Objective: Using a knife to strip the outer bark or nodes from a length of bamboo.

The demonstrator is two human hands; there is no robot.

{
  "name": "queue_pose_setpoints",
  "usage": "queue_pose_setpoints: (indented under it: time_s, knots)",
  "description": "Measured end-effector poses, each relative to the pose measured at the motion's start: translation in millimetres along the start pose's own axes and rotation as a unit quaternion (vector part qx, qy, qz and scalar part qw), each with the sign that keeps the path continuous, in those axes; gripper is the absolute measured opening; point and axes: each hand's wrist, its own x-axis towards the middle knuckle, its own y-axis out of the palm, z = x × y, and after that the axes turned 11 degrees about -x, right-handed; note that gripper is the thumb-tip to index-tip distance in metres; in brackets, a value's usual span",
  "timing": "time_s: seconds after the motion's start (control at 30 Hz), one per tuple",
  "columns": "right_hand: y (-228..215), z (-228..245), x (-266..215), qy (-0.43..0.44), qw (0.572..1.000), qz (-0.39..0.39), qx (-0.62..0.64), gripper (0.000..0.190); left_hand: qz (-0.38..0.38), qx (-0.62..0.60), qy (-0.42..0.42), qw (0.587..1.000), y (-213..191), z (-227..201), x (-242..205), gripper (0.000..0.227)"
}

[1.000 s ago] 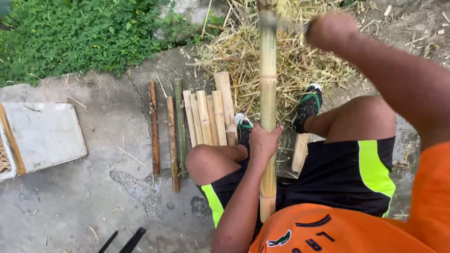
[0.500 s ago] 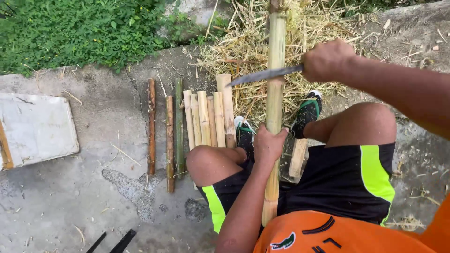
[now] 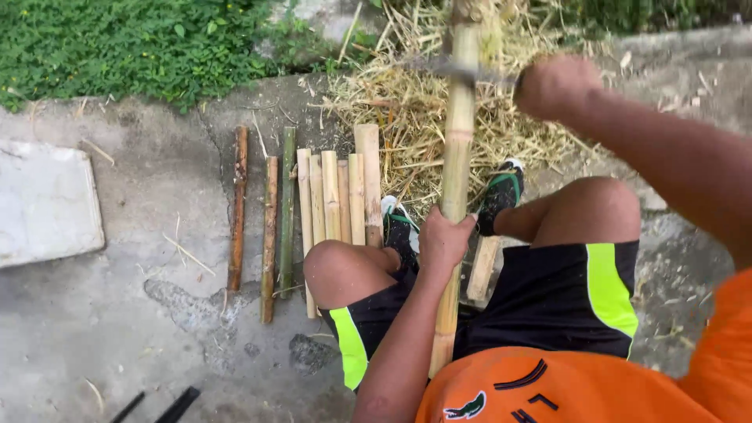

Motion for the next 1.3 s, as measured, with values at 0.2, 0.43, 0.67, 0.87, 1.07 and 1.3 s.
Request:
queue_pose_setpoints:
  time_s: [0.2, 0.43, 0.67, 0.87, 1.07, 1.3]
  knots:
    - [32.8, -26.1, 47.8, 0.007, 1.000, -0.014, -0.022, 0.040, 0.017, -0.024, -0.022, 0.999, -4.5, -5.2, -4.4, 0.057]
    - [33.7, -31.0, 42.3, -0.034, 0.996, -0.011, -0.085, 0.042, 0.055, -0.050, -0.062, 0.995, 0.0, 0.0, -2.7, 0.053]
    - [27.1, -4.4, 13.9, -0.054, 0.995, 0.010, -0.088, 0.039, 0.000, 0.012, -0.024, 1.000, -5.3, -17.1, -9.2, 0.056]
    - [40.8, 0.9, -3.5, -0.066, 0.991, 0.011, -0.114, 0.035, 0.020, 0.010, -0.043, 0.999, -11.2, -22.5, -27.7, 0.054]
    - [23.9, -8.1, 0.0, -0.054, 0.991, 0.033, -0.118, 0.034, -0.002, 0.027, -0.005, 1.000, -3.7, -17.1, -14.2, 0.055]
    - [45.2, -13.2, 26.8, -0.133, 0.934, -0.004, -0.332, 0.017, 0.004, 0.015, -0.022, 1.000, -6.1, -19.8, -14.3, 0.057]
